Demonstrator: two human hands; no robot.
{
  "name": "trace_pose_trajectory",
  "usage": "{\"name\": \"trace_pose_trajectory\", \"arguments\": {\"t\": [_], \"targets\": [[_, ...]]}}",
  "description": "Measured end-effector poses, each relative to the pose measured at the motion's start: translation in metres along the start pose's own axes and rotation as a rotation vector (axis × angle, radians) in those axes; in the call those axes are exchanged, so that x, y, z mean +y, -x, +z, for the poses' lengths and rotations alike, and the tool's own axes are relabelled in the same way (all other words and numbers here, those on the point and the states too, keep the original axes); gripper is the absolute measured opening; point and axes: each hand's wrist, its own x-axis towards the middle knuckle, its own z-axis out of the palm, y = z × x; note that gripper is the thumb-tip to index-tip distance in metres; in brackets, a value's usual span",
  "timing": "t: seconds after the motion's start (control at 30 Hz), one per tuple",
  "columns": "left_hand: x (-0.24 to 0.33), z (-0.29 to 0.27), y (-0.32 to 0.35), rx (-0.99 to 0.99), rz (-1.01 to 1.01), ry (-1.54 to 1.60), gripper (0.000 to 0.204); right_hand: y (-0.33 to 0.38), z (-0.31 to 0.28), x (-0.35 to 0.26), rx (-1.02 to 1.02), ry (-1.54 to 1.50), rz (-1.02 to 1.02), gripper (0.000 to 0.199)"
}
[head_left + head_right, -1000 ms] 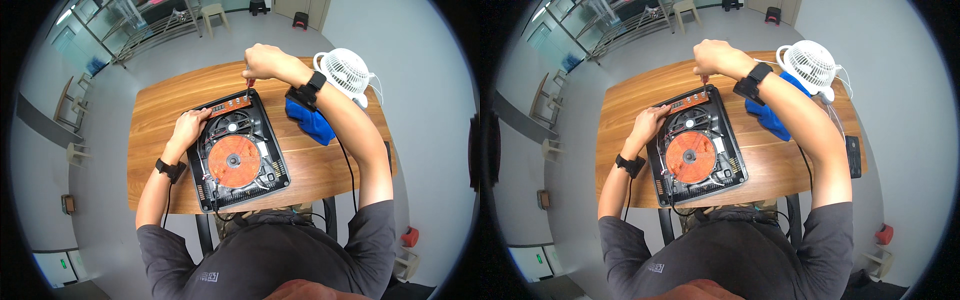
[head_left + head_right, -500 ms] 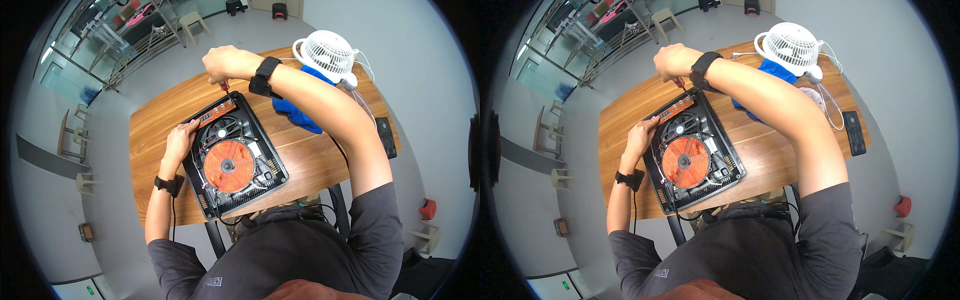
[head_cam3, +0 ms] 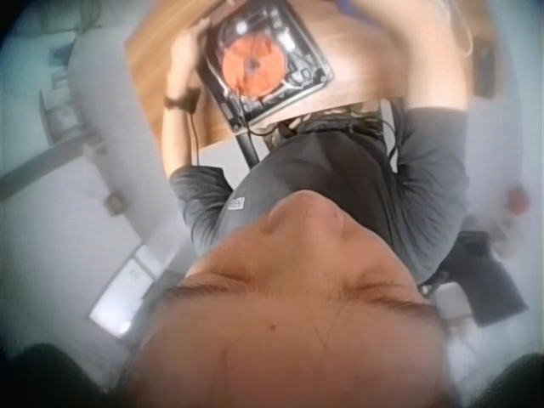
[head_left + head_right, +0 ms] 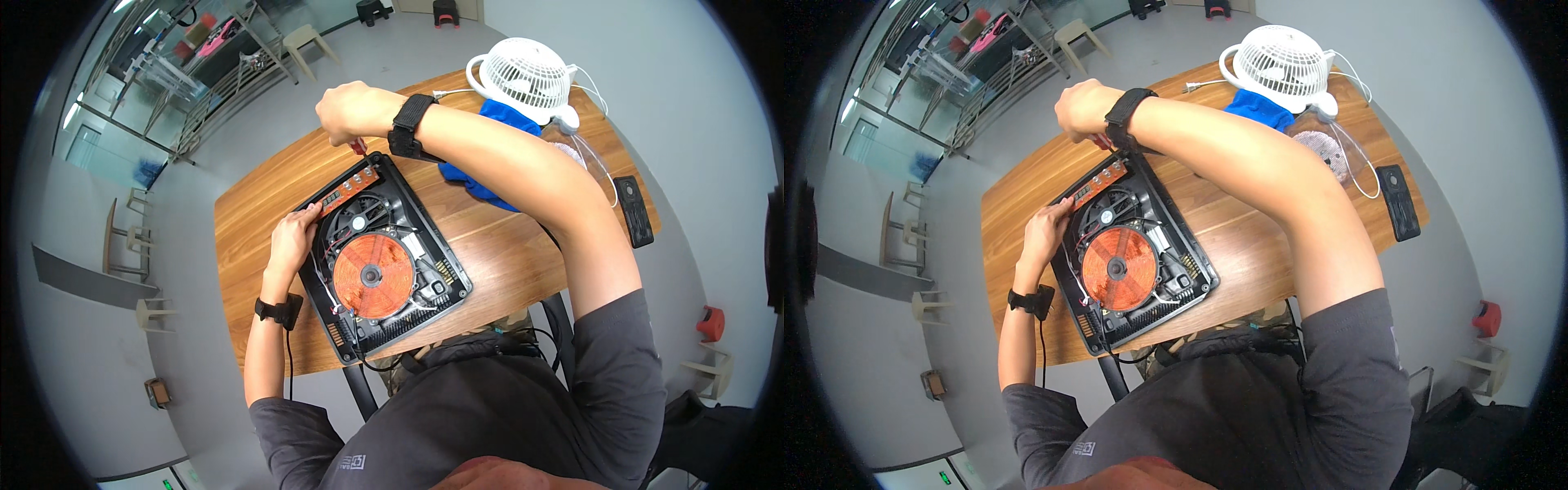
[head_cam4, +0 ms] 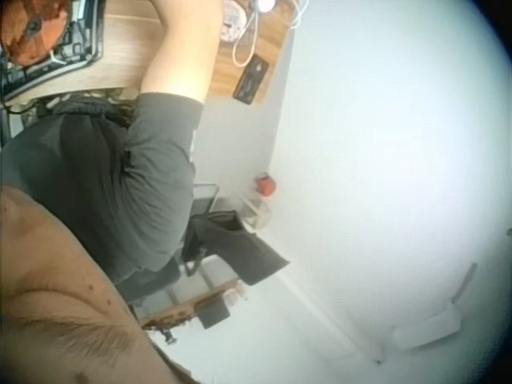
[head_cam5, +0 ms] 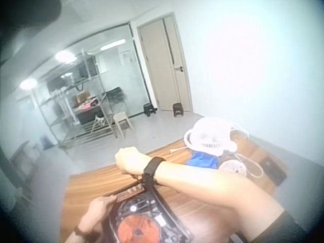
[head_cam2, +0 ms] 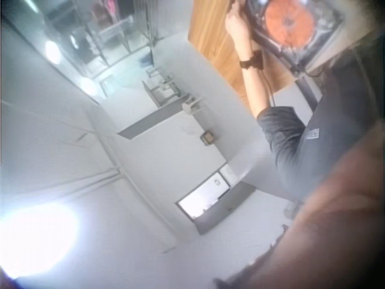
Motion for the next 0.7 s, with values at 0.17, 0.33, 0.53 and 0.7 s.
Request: {"name": "trace_pose_trajectory", "arguments": {"t": [0.17,0.33,0.53,0.7], "targets": [[0.001,0.0,0.002,0.015,-0.003,-0.008,0.041,0.003,0.005,0.0,0.004,0.023,0.016,0.018],[0.001,0.0,0.002,0.013,0.004,-0.006,0.042,-0.004,0.004,0.007,0.016,-0.053,0.026,0.017],[0.008,-0.007,0.0,0.0,0.004,0.004,0.039,0.011,-0.015,0.01,0.041,-0.071,0.019,0.021],[0.011,-0.018,-0.007,-0.066,-0.082,0.107,0.034,0.031,-0.033,0.008,0.004,-0.121,0.032,0.023]]}}
